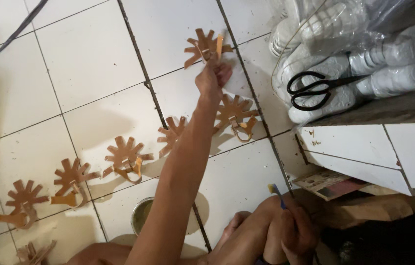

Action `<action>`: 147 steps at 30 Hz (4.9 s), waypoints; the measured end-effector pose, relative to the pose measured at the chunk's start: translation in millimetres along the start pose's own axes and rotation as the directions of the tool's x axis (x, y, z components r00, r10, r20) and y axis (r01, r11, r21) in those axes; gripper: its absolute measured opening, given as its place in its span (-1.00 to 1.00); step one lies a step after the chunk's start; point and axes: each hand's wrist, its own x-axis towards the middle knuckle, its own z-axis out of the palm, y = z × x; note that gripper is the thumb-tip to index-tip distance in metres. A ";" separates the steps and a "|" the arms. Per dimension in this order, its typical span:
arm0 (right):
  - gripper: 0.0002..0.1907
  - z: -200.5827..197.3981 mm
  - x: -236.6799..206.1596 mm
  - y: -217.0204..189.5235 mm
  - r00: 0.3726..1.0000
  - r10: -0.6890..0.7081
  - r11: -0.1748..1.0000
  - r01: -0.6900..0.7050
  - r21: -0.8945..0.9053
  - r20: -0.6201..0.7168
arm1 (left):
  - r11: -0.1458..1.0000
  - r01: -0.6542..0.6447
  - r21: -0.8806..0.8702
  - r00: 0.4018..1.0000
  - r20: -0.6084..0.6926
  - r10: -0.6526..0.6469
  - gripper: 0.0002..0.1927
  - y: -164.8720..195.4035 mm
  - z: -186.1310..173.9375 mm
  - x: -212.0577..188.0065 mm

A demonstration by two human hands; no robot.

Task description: The person sits on the floor and repeatedly applies a yellow liquid to star-shaped wooden craft parts using a small brush. They dip the brush into a metal bowl, coat the edges and surfaces of each piece, then place the finished parts on the tiled floor in rows.

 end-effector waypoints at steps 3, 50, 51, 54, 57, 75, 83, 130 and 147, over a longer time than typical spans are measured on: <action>-0.80 1.6 -5.5 3.2 0.999 -0.048 0.999 0.047 -0.025 -0.016 | 0.998 0.028 -0.048 0.999 -0.016 -0.029 -0.64 -0.9 -10.9 -16.1; -0.71 65.7 -121.5 -89.3 0.900 -0.120 0.929 -0.047 0.367 0.419 | -0.058 0.149 0.987 0.660 -0.056 0.750 -0.82 252.2 -647.3 -515.8; -0.72 65.8 -121.1 -86.8 0.904 -0.130 0.931 -0.030 0.365 0.407 | -0.136 0.041 0.990 0.594 0.085 0.800 -0.76 251.4 -643.8 -521.5; -0.76 66.6 -124.2 -84.1 0.901 -0.024 0.912 -0.157 0.379 0.433 | -0.248 -0.052 0.967 0.415 0.247 0.876 -0.74 243.4 -617.5 -542.7; -0.75 78.2 -130.2 -106.0 0.845 0.058 0.793 -0.362 0.489 0.532 | -0.342 -0.098 0.935 0.246 0.355 0.902 -0.67 230.3 -568.7 -561.1; -0.85 98.4 -191.1 -313.6 0.438 -0.290 0.804 -0.371 0.465 0.851 | 0.311 -0.841 0.442 0.316 -0.065 0.947 -0.63 147.6 -439.5 -587.6; -0.78 90.3 -176.0 -326.9 0.291 -0.472 0.874 0.029 0.486 0.832 | 0.948 -0.263 0.180 0.943 0.257 0.212 -0.73 141.8 -472.4 -573.8; -0.33 55.7 -205.8 -342.7 0.600 -0.432 0.785 -0.117 0.608 0.674 | 0.771 -0.515 0.375 0.834 0.010 0.552 -0.71 120.1 -408.8 -579.7; -0.52 67.6 -184.1 -308.1 0.582 -0.571 0.693 -0.036 0.720 0.579 | 0.922 -0.387 -0.009 0.915 0.121 0.385 -0.58 125.8 -425.0 -579.4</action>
